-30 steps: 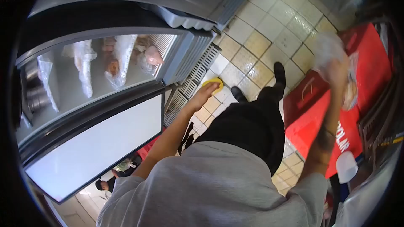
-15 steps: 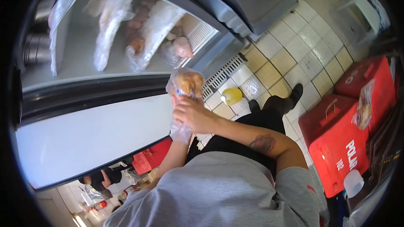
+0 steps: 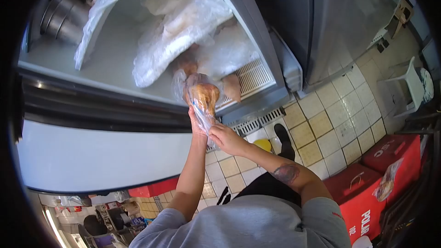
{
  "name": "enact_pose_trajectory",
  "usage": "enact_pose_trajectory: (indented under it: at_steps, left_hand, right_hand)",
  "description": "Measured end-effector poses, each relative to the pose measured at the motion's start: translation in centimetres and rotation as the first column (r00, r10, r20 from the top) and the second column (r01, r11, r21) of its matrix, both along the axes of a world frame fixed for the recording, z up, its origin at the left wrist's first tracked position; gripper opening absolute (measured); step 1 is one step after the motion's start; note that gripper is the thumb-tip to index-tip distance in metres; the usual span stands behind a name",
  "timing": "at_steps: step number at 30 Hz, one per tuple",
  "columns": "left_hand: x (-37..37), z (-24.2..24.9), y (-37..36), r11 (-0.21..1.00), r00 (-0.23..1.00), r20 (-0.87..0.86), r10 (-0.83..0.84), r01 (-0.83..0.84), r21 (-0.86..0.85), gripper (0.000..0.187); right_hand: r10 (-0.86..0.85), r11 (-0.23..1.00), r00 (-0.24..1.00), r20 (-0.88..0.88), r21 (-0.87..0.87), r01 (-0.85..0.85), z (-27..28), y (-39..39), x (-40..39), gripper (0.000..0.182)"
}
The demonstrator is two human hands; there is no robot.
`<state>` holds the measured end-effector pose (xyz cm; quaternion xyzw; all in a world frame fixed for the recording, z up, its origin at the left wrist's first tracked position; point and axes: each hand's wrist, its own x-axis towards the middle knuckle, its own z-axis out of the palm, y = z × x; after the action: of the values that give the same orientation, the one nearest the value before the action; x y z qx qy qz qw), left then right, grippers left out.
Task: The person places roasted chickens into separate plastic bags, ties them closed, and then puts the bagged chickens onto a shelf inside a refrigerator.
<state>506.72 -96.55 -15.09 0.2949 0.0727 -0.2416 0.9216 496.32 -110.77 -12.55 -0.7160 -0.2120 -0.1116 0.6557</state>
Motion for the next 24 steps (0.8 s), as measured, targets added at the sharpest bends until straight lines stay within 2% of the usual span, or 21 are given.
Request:
enact_pose_trajectory:
  at_steps: [3, 7, 8, 11, 12, 13, 15, 16, 18, 19, 21, 23, 24]
  left_hand:
    - [6.2, -0.3, -1.0, 0.996, 0.997, -0.022, -0.072, 0.073, 0.058, 0.061]
    - [15.0, -1.3, -2.2, 0.985, 0.999, 0.008, -0.049, 0.047, 0.168, 0.054]
    - [16.6, -0.4, -2.9, 0.984, 0.998, 0.031, -0.06, 0.054, 0.17, 0.048]
    - [23.1, -4.4, -0.9, 0.981, 0.997, 0.027, -0.074, 0.068, 0.182, 0.042]
    - [24.5, -4.3, -0.1, 0.94, 0.937, 0.116, -0.331, 0.315, 0.132, 0.04]
    - [25.0, -4.9, 0.1, 0.95, 0.978, 0.02, -0.207, 0.196, 0.241, 0.037]
    - [23.9, -2.1, -2.6, 0.88, 0.989, -0.126, 0.076, -0.008, 0.475, 0.032]
    - [25.4, -4.1, -0.2, 0.852, 0.986, -0.163, -0.042, 0.12, 0.509, 0.031]
    - [26.6, -6.0, 1.5, 0.755, 1.0, 0.013, 0.017, -0.022, 0.656, 0.036]
    - [26.5, -6.6, 2.4, 0.693, 0.994, 0.102, 0.033, -0.096, 0.715, 0.038]
    - [24.9, -4.5, 2.8, 0.395, 0.969, 0.236, -0.072, -0.189, 0.899, 0.04]
    - [22.5, -0.4, 1.1, 0.088, 0.911, 0.333, -0.245, -0.321, 0.943, 0.042]
    - [21.2, 1.1, 0.1, -0.052, 0.868, 0.361, -0.341, -0.401, 0.915, 0.044]
  right_hand:
    - [-0.04, 0.997, 0.997, -0.069, 0.065, 0.045, -1.0, -0.5, 5.5, 0.009]
    - [-0.094, 0.989, 0.995, -0.038, 0.107, 0.098, -2.6, -1.0, 14.0, 0.009]
    - [-0.105, 0.993, 0.993, -0.056, 0.053, 0.108, -2.7, -1.3, 16.0, 0.009]
    - [-0.049, 0.994, 0.996, -0.074, 0.09, 0.056, -3.7, -1.2, 21.4, 0.012]
    - [-0.033, 0.997, 0.994, -0.106, 0.064, 0.039, -4.5, -0.9, 22.8, 0.011]
    - [0.032, 0.998, 0.979, -0.203, 0.064, -0.019, -5.4, -0.7, 23.8, 0.01]
    - [0.153, 0.988, 0.906, -0.394, 0.084, -0.131, -7.4, -0.3, 25.3, 0.007]
    - [0.178, 0.978, 0.909, -0.378, 0.167, -0.122, -8.6, 0.3, 25.9, 0.007]
    - [0.22, 0.937, 0.916, -0.336, 0.334, -0.102, -10.9, 2.3, 26.8, 0.008]
    - [0.265, 0.91, 0.89, -0.372, 0.4, -0.104, -11.3, 3.2, 26.7, 0.009]
    - [0.346, 0.849, 0.836, -0.427, 0.521, -0.085, -11.0, 3.9, 26.4, 0.013]
    - [0.073, 0.978, 0.958, -0.276, 0.207, -0.016, -11.0, 4.5, 25.8, 0.027]
    - [-0.05, 0.998, 0.985, -0.167, 0.037, 0.057, -11.0, 4.6, 25.1, 0.035]
